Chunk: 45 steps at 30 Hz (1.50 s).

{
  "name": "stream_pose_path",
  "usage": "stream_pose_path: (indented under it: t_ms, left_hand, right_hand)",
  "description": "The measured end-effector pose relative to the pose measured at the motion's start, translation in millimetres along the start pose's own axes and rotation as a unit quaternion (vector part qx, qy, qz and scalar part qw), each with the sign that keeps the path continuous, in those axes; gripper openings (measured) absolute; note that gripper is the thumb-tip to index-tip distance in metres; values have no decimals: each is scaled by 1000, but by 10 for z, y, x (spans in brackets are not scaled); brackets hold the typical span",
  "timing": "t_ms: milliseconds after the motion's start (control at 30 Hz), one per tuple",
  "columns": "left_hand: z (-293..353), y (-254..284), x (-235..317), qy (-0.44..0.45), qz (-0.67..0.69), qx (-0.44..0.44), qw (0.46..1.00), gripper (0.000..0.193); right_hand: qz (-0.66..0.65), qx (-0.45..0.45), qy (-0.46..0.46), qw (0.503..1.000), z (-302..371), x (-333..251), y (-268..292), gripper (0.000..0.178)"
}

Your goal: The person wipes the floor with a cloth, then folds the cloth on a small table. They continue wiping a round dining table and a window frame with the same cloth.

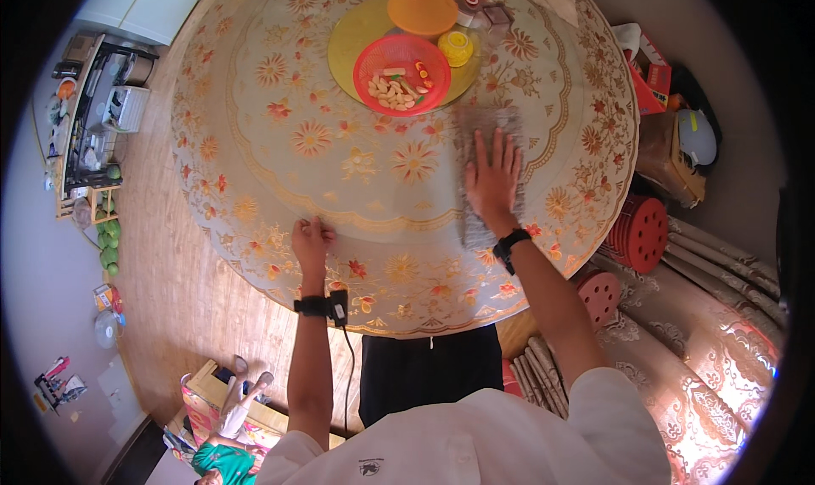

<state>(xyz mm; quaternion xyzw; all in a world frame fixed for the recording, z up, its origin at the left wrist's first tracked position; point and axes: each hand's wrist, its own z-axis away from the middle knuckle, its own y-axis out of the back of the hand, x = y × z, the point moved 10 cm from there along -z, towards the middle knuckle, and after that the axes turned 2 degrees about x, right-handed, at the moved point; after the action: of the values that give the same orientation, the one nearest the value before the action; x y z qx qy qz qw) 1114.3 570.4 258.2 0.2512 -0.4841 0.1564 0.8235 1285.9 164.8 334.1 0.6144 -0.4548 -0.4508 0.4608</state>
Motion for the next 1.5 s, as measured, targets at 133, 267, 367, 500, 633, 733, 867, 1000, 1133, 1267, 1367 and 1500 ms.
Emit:
stream_pose_path:
  t_ms: [133,267,367,500,633,733,867,1000,1133,1267,1367,1500]
  left_hand:
    - [347,-258,-124,-19,25,21,999,24]
    - [771,-659,-198,11,43,16,999,25]
    - [1163,-1102,-195,54,122,-44,990,26]
    - [1152,-1069,-396,129,106,-85,982,30]
    - [525,-222,-111,64,144,83,984,33]
    - [170,-3,44,34,100,58,993,33]
    - [189,-187,-112,23,28,-23,999,29]
    - [654,-587,-241,51,90,22,994,28]
    - [1222,-1237,-273,88,104,-55,989,24]
    - [1430,-1459,-371,106,187,-160,963,25]
    - [1030,-882,-598,78,157,-101,979,28]
    - [596,-202,-155,67,137,60,986,27]
  right_hand:
    - [-56,-37,33,997,248,-652,-22,66]
    - [-111,-58,76,989,331,-1283,-61,67]
    - [-125,-53,77,988,294,-1423,-77,66]
    - [-126,-54,101,985,245,-1247,-39,65]
    - [-93,-70,135,984,165,-781,17,65]
    - [-58,-61,135,987,49,-524,74,65]
    - [-20,-19,56,998,11,-308,1,64]
    - [-21,0,7,1000,163,-647,-68,65]
    - [-80,-39,68,994,322,-1281,-81,65]
    - [-85,-58,115,988,340,-1212,-33,64]
    - [-47,-67,135,987,231,-770,-2,64]
    - [22,-32,52,998,61,-141,-61,66]
